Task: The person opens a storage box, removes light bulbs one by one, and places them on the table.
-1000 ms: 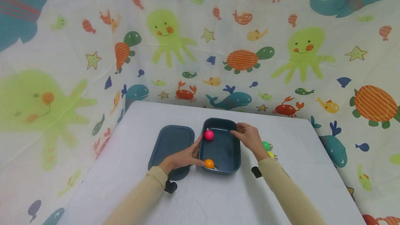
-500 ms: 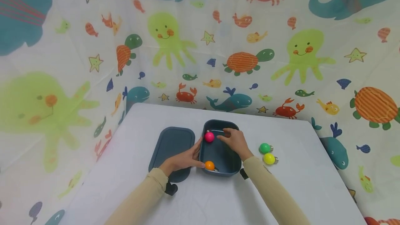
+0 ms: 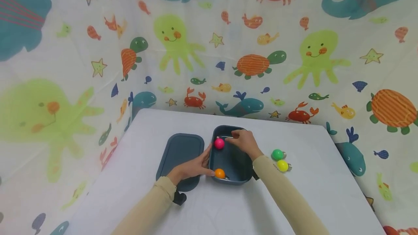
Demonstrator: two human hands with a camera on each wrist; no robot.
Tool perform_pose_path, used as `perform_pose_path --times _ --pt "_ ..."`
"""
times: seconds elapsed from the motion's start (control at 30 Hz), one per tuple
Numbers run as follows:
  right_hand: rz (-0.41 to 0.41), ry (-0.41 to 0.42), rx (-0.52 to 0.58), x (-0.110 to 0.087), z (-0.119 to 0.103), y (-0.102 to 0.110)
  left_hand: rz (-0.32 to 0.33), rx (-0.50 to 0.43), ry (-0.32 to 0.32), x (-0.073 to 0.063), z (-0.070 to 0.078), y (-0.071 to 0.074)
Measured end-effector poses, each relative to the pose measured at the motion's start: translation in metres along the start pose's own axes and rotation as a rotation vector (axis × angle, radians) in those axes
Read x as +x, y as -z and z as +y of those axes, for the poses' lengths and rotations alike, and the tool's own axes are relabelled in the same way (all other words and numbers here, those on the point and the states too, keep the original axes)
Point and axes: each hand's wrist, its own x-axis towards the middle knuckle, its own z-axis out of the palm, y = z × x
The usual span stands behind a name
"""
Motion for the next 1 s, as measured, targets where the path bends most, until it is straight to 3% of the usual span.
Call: perform_pose_path --times 0.37,1.0 --pt "-0.028 -0.069 -0.055 0.012 -0.012 -0.024 0.0 0.015 0.003 -0.002 -0.001 0.0" --pt "0.001 -0.111 -0.041 0.002 -0.023 -0.045 -0.002 -0.017 0.003 -0.003 0.0 -0.001"
